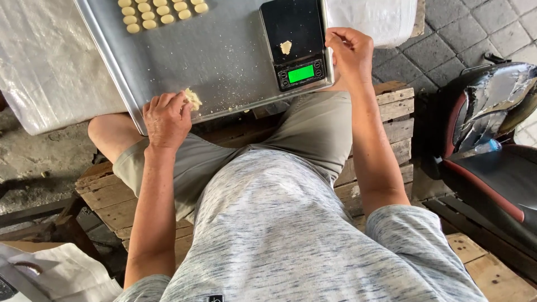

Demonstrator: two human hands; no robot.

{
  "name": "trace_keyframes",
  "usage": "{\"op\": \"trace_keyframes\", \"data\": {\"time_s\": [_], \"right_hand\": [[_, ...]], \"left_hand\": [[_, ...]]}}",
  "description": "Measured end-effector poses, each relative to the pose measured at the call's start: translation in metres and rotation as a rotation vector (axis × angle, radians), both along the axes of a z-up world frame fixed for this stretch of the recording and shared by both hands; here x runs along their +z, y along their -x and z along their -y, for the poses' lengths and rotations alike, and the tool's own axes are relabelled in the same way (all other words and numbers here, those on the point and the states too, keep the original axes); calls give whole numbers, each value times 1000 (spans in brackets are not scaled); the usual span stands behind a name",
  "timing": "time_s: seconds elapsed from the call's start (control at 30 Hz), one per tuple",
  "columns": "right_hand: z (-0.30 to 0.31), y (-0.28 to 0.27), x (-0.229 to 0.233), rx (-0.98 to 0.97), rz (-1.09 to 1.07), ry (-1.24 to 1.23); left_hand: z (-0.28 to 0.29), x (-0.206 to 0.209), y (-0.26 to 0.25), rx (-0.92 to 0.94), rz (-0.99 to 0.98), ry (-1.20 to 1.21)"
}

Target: The person repeatedly pinches small portions of dough from a lump on a metal tray, rolls them into uniform balls between the palms, and places them in rows on the tray. They occasionally weigh a piece on a digital scale and adjust the size before continuing.

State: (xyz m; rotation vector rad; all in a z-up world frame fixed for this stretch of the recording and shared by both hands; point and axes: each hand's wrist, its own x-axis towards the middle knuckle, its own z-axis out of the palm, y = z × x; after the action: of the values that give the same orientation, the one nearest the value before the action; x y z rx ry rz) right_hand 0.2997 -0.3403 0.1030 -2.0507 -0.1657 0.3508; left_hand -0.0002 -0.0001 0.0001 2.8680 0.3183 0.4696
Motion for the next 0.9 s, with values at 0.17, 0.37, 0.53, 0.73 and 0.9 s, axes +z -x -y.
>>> {"op": "trace_keyframes", "data": {"time_s": [0.17,0.37,0.53,0.73,0.9], "right_hand": [[1,2,2,3,-36,19],[0,-1,0,46,-3,-26],[-12,11,7,46,-48,97],[-69,79,-17,361,27,34],[-119,146,-44,611,-46,-75]], "left_hand": [[0,-1,0,4,-10,-8],[0,-2,1,5,0,-18],[1,-3,0,9,7,-20],[7,4,-6,20,23,150],[27,29,-12,15,278,508]]}}
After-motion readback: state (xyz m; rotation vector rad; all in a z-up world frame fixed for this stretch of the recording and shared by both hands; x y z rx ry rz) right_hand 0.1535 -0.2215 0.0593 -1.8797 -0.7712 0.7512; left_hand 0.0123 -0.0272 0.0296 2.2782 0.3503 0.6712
